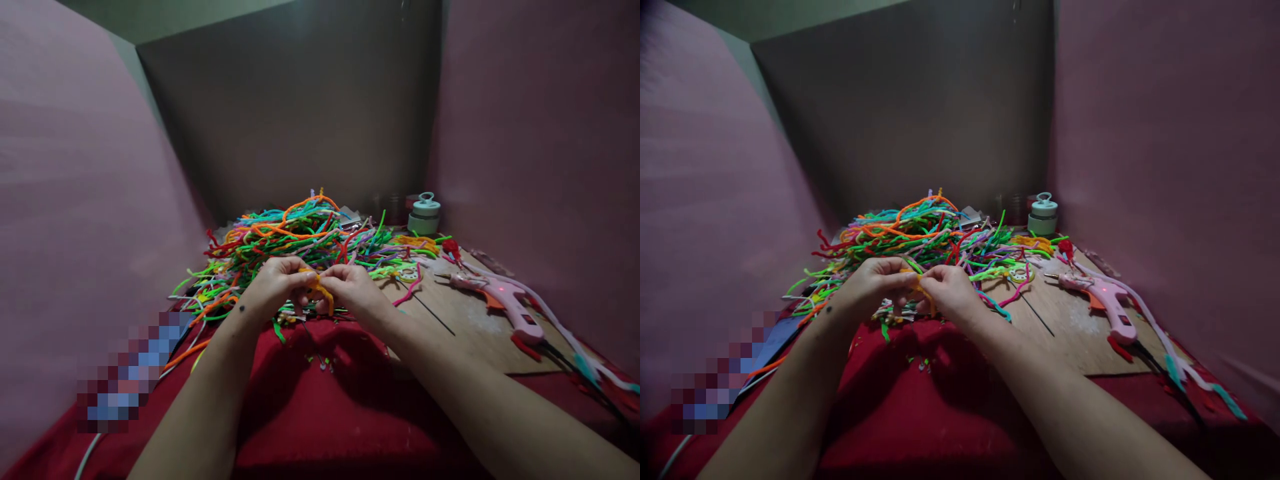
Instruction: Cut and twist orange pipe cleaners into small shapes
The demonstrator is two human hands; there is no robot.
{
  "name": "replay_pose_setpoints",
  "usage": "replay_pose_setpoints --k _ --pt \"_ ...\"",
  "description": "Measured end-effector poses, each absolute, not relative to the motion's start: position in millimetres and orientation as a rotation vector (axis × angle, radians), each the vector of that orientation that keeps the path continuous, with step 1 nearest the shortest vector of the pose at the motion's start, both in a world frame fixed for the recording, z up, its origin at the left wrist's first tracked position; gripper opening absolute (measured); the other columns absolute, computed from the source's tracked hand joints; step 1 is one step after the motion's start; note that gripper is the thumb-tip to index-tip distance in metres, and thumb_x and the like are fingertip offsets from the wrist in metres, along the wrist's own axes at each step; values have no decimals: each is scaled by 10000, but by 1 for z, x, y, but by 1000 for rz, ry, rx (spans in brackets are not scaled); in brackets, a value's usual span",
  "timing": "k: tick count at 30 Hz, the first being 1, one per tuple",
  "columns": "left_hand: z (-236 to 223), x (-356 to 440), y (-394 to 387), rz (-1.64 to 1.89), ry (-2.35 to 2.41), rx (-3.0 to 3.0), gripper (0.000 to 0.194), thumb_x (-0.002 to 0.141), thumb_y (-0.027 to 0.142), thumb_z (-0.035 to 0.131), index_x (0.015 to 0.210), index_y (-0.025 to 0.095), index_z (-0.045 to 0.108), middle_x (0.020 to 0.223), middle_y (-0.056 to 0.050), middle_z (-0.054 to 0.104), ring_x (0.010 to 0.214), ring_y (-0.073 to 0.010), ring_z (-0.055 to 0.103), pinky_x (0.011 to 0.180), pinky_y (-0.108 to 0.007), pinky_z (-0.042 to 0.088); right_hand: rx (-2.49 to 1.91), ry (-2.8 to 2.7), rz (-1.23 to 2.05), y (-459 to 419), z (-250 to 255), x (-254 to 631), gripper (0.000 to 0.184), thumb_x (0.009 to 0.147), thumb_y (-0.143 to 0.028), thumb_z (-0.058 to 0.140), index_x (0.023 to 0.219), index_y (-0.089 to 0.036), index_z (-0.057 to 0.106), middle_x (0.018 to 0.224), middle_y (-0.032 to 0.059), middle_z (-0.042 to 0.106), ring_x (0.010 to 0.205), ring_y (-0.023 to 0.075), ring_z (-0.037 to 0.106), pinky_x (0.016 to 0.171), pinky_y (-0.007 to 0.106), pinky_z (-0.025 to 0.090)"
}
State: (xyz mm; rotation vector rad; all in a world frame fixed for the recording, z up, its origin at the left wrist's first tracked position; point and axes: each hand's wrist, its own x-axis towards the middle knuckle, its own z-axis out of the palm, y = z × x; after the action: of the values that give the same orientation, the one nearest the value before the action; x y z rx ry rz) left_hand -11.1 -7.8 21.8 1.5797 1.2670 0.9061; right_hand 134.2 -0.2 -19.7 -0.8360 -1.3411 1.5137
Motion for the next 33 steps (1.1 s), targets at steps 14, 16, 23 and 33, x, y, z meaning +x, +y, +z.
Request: replay_pose_setpoints --k 14,16,23,33 --pt "21 -6 -9 977 1221 1689 176 706 280 597 790 131 557 568 8 587 432 -97 517 396 -223 461 -659 -1193 1723 9 -30 137 209 584 -295 685 638 -120 585 569 12 601 422 93 519 493 269 462" --pt "22 -6 -9 938 1264 1730 162 705 279 589 761 130 557 522 15 565 415 -100 507 391 -224 454 -638 -1169 1768 10 -32 137 199 560 -271 693 631 -117 588 570 15 604 421 99 522 499 286 471" --pt "23 -3 -15 736 1555 1993 172 737 310 519 669 153 539 436 44 504 336 -89 440 327 -186 323 -720 -1205 1722 7 -34 134 112 535 -190 661 573 -116 585 498 -1 586 380 88 497 437 241 427" --pt "20 -18 -7 670 1397 2481 177 748 278 515 659 151 600 584 30 540 531 -69 439 500 -169 323 -737 -1299 1756 7 -37 134 90 546 -168 646 593 -104 605 531 20 608 409 85 514 455 228 440"
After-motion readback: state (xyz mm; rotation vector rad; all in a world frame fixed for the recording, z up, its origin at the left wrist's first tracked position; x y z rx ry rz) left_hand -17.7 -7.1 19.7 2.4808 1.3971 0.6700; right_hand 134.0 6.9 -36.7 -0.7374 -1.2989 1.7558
